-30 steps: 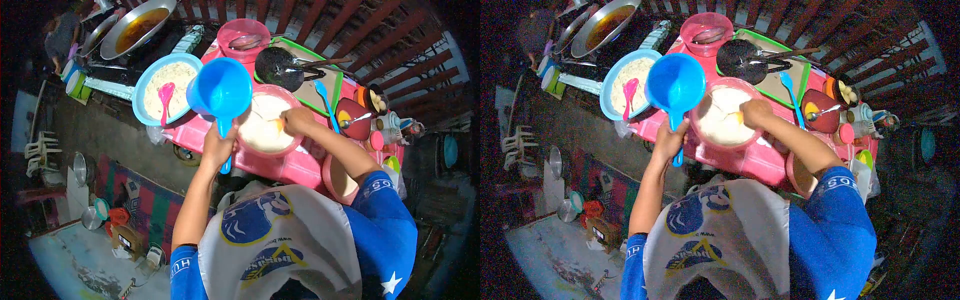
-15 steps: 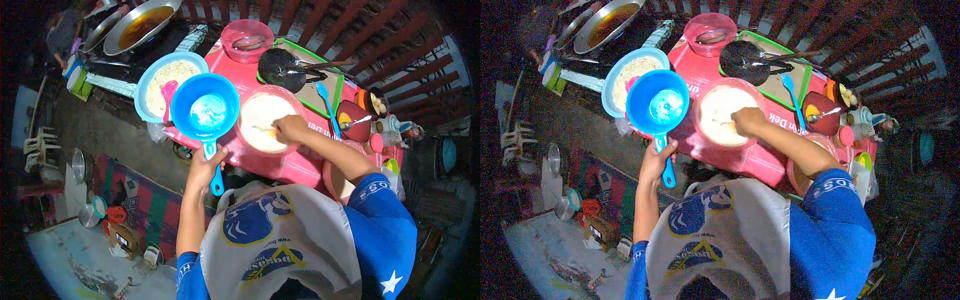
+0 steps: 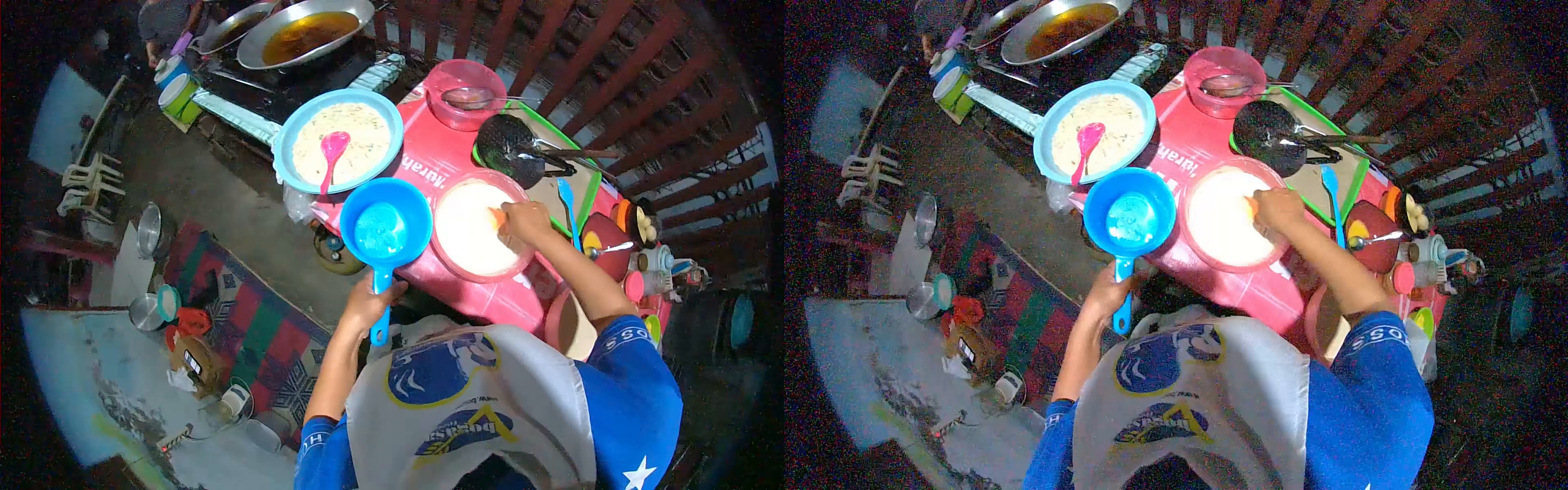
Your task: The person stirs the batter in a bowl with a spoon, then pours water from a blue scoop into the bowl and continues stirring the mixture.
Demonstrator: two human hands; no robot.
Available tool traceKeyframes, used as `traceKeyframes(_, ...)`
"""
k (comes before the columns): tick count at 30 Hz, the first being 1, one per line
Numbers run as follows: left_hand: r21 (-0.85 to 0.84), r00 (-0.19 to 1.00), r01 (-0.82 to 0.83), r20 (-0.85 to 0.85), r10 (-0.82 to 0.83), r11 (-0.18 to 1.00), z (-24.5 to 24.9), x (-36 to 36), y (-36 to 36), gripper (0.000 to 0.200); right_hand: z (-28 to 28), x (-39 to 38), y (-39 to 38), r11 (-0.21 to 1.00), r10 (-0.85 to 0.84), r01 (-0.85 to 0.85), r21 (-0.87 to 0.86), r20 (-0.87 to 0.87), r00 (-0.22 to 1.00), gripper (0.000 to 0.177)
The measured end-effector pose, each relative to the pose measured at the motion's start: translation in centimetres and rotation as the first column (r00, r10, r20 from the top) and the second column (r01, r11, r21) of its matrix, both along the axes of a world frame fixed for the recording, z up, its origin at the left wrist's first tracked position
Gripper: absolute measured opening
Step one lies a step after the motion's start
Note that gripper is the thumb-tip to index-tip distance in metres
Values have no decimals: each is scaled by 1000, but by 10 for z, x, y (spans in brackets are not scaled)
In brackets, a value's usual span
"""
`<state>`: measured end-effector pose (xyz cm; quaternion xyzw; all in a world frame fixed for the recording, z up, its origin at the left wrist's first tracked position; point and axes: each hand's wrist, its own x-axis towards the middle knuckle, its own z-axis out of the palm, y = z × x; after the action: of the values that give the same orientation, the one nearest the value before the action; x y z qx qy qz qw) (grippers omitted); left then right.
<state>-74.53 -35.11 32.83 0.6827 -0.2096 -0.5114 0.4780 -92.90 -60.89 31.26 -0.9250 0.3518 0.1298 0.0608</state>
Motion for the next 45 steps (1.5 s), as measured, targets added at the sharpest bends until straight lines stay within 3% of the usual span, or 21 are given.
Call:
traceKeyframes(1, -4, 1000, -8, 4, 8, 1000, -4, -2, 0, 15, -3, 7, 1, 995, -6, 10, -103, 43, 999, 19)
traceKeyframes(5, -98, 997, 42, -59, -48, 994, -25, 0, 5, 7, -7, -9, 22, 935, 340, -321, -149, 125, 932, 17)
traceKeyframes(6, -87, 998, 49, -23, -51, 995, -21, -1, 5, 7, 8, -9, 23, 935, 340, -322, -150, 124, 932, 17)
traceKeyframes(8, -73, 998, 60, 4, -60, 996, -16, -1, 5, 7, 50, -10, 27, 835, 490, -471, -283, -3, 872, 15)
traceKeyframes(9, -76, 999, 39, -22, -41, 996, -16, 0, 4, 8, 36, -12, 11, 731, 609, -528, -433, 65, 790, 15)
traceKeyframes(11, -149, 999, 14, -27, -19, 989, -33, -2, 4, 17, 46, 11, 1, 688, 651, -602, -404, -21, 758, 25)
traceKeyframes(13, -96, 988, -66, -143, 52, 993, -31, -4, -3, 16, 5, 27, -27, 548, 757, -652, -525, -22, 653, 16)
traceKeyframes(15, -141, 990, -72, -133, 53, 987, -45, -8, -4, 11, -11, 33, -47, 543, 738, -661, -518, -80, 670, 12)
traceKeyframes(17, -214, 998, -68, -7, 68, 974, -38, -13, -4, 13, -22, 21, -58, 713, 592, -561, -421, -67, 803, 13)
traceKeyframes(18, -211, 985, -139, -126, 114, 967, -35, -15, -3, 14, -22, 12, -58, 714, 592, -564, -415, -73, 802, 13)
traceKeyframes(21, -205, 995, -91, -52, 82, 975, -45, -13, 5, 13, -3, -9, -47, 965, 172, -210, -155, -226, 959, 21)
traceKeyframes(22, -206, 994, -111, -45, 104, 972, -46, -13, 7, 13, 7, -12, -40, 992, 81, -107, -67, -317, 945, 25)
traceKeyframes(24, -114, 990, -139, -20, 138, 984, -46, -13, 9, 14, 3, -40, -35, 1000, 4, -5, -2, -150, 989, 33)
traceKeyframes(25, -118, 987, -161, -17, 160, 980, -45, -11, 11, 14, -2, -48, -30, 998, -61, 60, -9, -182, 981, 34)
traceKeyframes(27, -131, 998, -52, 33, 57, 990, -44, -8, 14, 11, -6, -59, -12, 989, -146, 149, 8, -165, 975, 33)
traceKeyframes(28, -136, 990, -138, -14, 137, 981, -49, -11, 11, 16, 6, -57, 6, 988, -146, 151, 31, -129, 981, 21)
traceKeyframes(31, -68, 993, -100, 59, 104, 993, -37, -11, 3, 16, 19, -57, 29, 988, -80, 81, 129, -11, 997, 22)
traceKeyframes(38, 1, 983, -183, -29, 183, 983, -39, -22, 8, 18, -14, -10, -12, 970, -67, 74, -232, 39, 997, 19)
traceKeyframes(42, -15, 978, -207, -32, 207, 978, -53, -23, 14, 19, -34, 23, -6, 955, 85, -71, -287, 36, 996, 18)
traceKeyframes(44, 58, 972, -225, -52, 228, 973, -40, -24, 14, 20, -21, 27, 9, 904, 340, -278, -324, 154, 928, 15)
traceKeyframes(45, 61, 973, -221, -53, 224, 973, -42, -25, 15, 20, -19, 22, 13, 906, 336, -274, -322, 153, 929, 15)
